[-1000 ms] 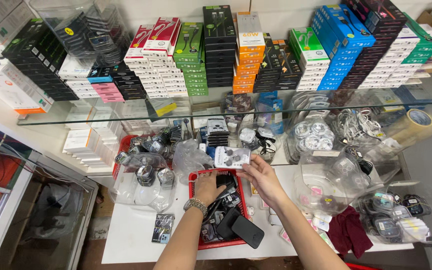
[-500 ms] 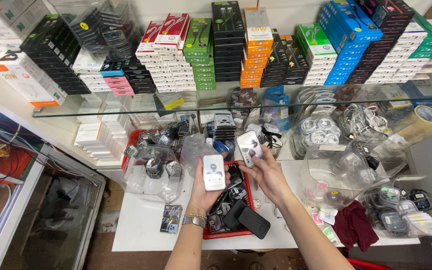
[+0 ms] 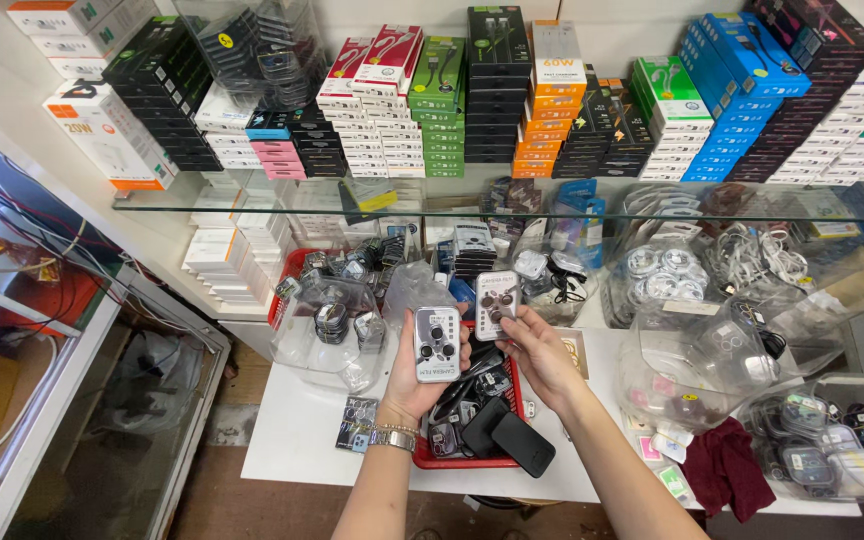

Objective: The person sorts through a red basket of small electronics and accessories on a counter, picking up items like phone cases and power banks, inspecting them, and placing them into stacks or back into the basket. The person also wipes some items with a cloth.

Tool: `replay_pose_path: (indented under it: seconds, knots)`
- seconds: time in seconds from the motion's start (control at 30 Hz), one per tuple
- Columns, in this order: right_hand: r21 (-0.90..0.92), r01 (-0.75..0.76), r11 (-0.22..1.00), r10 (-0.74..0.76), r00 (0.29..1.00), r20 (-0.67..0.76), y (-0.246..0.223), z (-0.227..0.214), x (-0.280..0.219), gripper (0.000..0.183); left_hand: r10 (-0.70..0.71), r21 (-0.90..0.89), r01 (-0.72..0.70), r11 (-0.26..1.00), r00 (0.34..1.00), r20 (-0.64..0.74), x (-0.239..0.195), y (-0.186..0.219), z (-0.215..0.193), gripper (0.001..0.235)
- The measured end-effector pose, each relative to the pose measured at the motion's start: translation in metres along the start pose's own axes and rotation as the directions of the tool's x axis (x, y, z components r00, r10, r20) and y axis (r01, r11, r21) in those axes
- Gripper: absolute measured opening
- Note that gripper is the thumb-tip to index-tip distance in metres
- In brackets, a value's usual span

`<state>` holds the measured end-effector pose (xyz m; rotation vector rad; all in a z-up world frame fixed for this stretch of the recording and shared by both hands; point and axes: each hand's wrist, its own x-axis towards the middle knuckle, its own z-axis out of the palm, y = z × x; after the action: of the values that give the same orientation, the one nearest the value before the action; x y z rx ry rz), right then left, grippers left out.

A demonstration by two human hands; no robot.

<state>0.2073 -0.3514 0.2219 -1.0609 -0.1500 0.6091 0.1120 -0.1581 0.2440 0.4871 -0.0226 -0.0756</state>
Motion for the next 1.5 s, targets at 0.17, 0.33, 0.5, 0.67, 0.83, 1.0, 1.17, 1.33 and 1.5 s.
replay_pose_path:
  seconds: [0.17,0.33,0.5,0.67,0.83,1.0,1.17,1.33,1.5]
  knots:
    - [0.018,-0.013,1.0,0.013,1.0,0.019,-0.005,0.006,-0.004,0.019,0.02,-0.011,-0.02,1.0,1.0,0.003,0.0,-0.001,-0.009,0.077]
    - [-0.021,-0.054,0.998,0.054,0.999,0.001,-0.007,0.011,-0.013,0.023,0.083,0.052,-0.073,0.996,0.973,-0.215,0.005,-0.007,-0.02,0.069]
    - [-0.344,-0.003,0.939,-0.021,0.998,-0.065,0.019,0.016,-0.025,0.045,0.129,0.131,-0.075,0.989,0.866,-0.483,0.019,-0.042,-0.03,0.062]
    - [-0.505,-0.121,0.855,0.021,0.98,-0.2,0.05,-0.007,-0.031,0.038,0.292,0.569,0.113,0.814,0.768,-0.571,0.029,-0.101,-0.035,0.065]
    - [-0.255,-0.243,0.936,0.184,0.954,-0.235,0.057,-0.071,-0.037,0.047,0.379,0.838,0.164,0.52,0.835,-0.399,0.05,-0.147,-0.028,0.057]
    - [-0.754,0.153,0.639,-0.317,0.945,-0.077,0.074,-0.12,-0.04,0.06,0.188,0.753,0.292,0.59,0.857,-0.48,0.066,-0.182,-0.022,0.058]
    - [-0.382,-0.067,0.922,-0.065,0.944,-0.323,0.094,-0.164,-0.033,0.053,0.167,0.749,0.198,0.633,0.909,-0.381,0.079,-0.203,-0.033,0.052]
    - [-0.468,-0.396,0.79,0.188,0.883,-0.43,0.113,-0.221,-0.049,0.046,0.257,0.653,0.2,0.731,0.805,-0.534,0.067,-0.179,-0.051,0.047]
    - [-0.518,-0.526,0.675,0.295,0.835,-0.464,0.156,-0.234,-0.041,0.052,0.357,0.659,0.129,0.741,0.755,-0.55,0.045,-0.157,-0.066,0.034]
